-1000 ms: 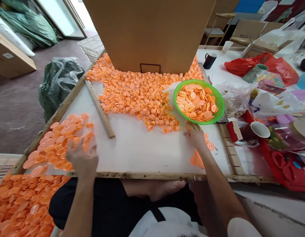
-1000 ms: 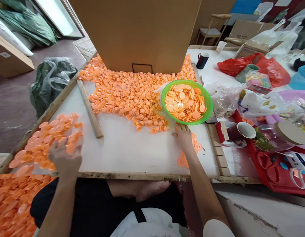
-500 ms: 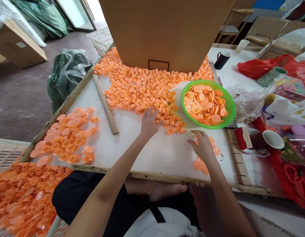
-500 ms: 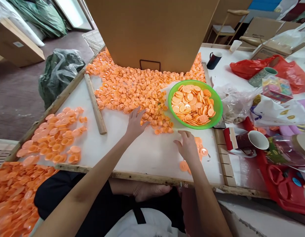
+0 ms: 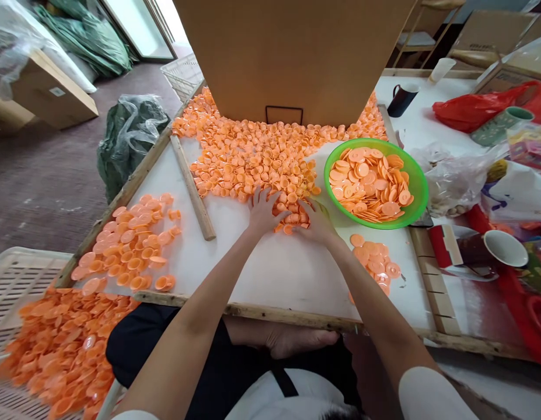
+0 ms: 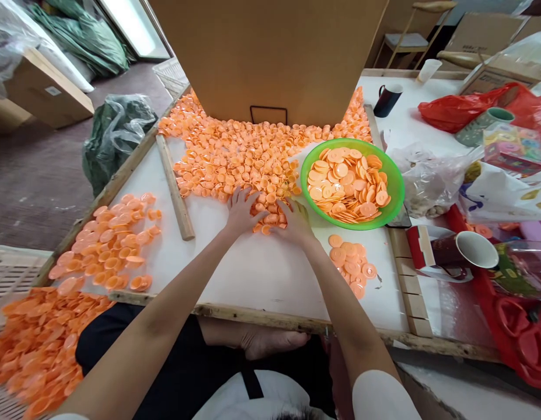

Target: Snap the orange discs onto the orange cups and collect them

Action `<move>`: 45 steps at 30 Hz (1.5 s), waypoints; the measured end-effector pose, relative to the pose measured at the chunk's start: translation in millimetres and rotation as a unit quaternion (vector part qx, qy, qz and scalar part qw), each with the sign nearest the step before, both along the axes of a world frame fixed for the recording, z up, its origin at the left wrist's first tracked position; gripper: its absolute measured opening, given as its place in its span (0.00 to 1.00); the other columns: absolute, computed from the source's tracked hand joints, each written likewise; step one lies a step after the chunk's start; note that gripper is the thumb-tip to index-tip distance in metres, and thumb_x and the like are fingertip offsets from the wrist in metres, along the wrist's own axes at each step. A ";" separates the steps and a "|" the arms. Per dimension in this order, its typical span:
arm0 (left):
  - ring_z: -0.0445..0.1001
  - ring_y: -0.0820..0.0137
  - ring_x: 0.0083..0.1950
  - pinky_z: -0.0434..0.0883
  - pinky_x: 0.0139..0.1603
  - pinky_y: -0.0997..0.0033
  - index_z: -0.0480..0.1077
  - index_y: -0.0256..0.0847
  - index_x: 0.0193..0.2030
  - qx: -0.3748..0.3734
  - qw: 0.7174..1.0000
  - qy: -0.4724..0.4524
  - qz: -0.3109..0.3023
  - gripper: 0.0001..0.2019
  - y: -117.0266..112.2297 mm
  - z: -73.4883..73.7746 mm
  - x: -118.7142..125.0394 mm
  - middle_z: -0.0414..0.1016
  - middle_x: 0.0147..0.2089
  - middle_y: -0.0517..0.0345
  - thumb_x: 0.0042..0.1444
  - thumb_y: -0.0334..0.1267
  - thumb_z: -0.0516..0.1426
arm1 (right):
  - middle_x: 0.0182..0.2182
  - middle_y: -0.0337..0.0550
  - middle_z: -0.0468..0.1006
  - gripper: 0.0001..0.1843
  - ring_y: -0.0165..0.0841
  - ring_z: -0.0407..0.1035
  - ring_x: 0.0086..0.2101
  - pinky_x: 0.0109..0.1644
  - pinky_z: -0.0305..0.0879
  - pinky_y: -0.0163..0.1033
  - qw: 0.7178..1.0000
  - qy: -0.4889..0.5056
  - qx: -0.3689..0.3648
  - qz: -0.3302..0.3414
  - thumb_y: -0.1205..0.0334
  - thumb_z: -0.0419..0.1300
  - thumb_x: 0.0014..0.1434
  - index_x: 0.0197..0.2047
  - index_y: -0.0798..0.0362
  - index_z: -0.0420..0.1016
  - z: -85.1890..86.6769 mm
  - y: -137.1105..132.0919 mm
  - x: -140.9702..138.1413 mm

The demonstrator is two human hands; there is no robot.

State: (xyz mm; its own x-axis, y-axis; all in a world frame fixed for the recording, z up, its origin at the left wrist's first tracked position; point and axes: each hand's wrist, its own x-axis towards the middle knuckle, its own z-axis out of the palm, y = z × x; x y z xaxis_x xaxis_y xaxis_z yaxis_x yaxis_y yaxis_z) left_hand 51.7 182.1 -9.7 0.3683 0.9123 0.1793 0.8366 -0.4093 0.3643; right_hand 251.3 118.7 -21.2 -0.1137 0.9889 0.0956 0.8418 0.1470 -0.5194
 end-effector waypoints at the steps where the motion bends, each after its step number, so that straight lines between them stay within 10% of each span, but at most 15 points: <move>1: 0.43 0.48 0.73 0.46 0.69 0.44 0.64 0.47 0.64 0.006 1.000 -0.002 -0.002 0.31 -3.8 -0.6 -2.3 0.58 0.68 0.48 0.55 0.57 0.57 | 0.66 0.54 0.58 0.44 0.53 0.52 0.63 0.65 0.50 0.58 1.000 0.002 0.009 0.016 0.40 0.64 0.51 0.66 0.49 0.60 0.0 0.3 -2.7; 12: 0.52 0.53 0.72 0.48 0.70 0.50 0.62 0.46 0.64 0.009 0.998 -0.028 -0.050 0.30 -68.5 -0.6 -34.5 0.61 0.68 0.51 0.57 0.54 0.57 | 0.67 0.53 0.57 0.41 0.49 0.51 0.65 0.66 0.53 0.56 0.986 0.074 0.002 0.152 0.42 0.64 0.54 0.66 0.48 0.61 11.9 -57.3 -9.1; 23: 0.70 0.60 0.56 0.66 0.59 0.55 0.73 0.45 0.49 0.058 0.988 -0.143 -0.008 0.11 -145.7 7.0 -54.1 0.74 0.52 0.49 0.62 0.38 0.54 | 0.44 0.51 0.79 0.16 0.44 0.71 0.45 0.50 0.66 0.51 0.977 0.026 0.060 -0.205 0.56 0.54 0.62 0.47 0.51 0.76 13.0 -126.8 91.0; 34: 0.69 0.60 0.51 0.65 0.53 0.58 0.72 0.44 0.50 0.014 0.993 -0.034 -0.116 0.12 -152.7 -0.3 -25.9 0.77 0.45 0.53 0.60 0.32 0.57 | 0.42 0.55 0.77 0.20 0.47 0.67 0.43 0.47 0.63 0.51 0.968 -0.092 0.040 -0.229 0.59 0.59 0.54 0.50 0.54 0.77 -9.8 -111.6 88.2; 41: 0.71 0.62 0.47 0.65 0.52 0.58 0.74 0.43 0.36 -0.029 0.982 -0.168 -0.077 0.04 -155.9 13.4 -25.9 0.76 0.42 0.53 0.58 0.39 0.60 | 0.32 0.43 0.79 0.08 0.40 0.71 0.35 0.43 0.65 0.46 0.976 0.095 -0.033 -0.194 0.54 0.62 0.54 0.31 0.49 0.78 25.2 -123.6 78.7; 45: 0.72 0.65 0.45 0.68 0.49 0.64 0.71 0.41 0.30 -0.164 0.901 -0.402 -0.004 0.08 -167.3 34.5 -18.7 0.74 0.40 0.53 0.57 0.41 0.61 | 0.29 0.40 0.78 0.10 0.34 0.71 0.30 0.35 0.68 0.41 0.925 0.330 -0.063 -0.177 0.52 0.65 0.53 0.33 0.50 0.75 51.0 -138.5 42.2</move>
State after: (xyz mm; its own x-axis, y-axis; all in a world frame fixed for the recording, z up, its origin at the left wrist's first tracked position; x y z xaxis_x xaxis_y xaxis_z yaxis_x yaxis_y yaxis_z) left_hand 33.0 14.7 24.8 0.2472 0.9625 0.1120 0.2467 -0.1743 0.9533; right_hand 293.6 -19.8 29.8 0.2617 0.9609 -0.0901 0.3197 -0.1744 -0.9313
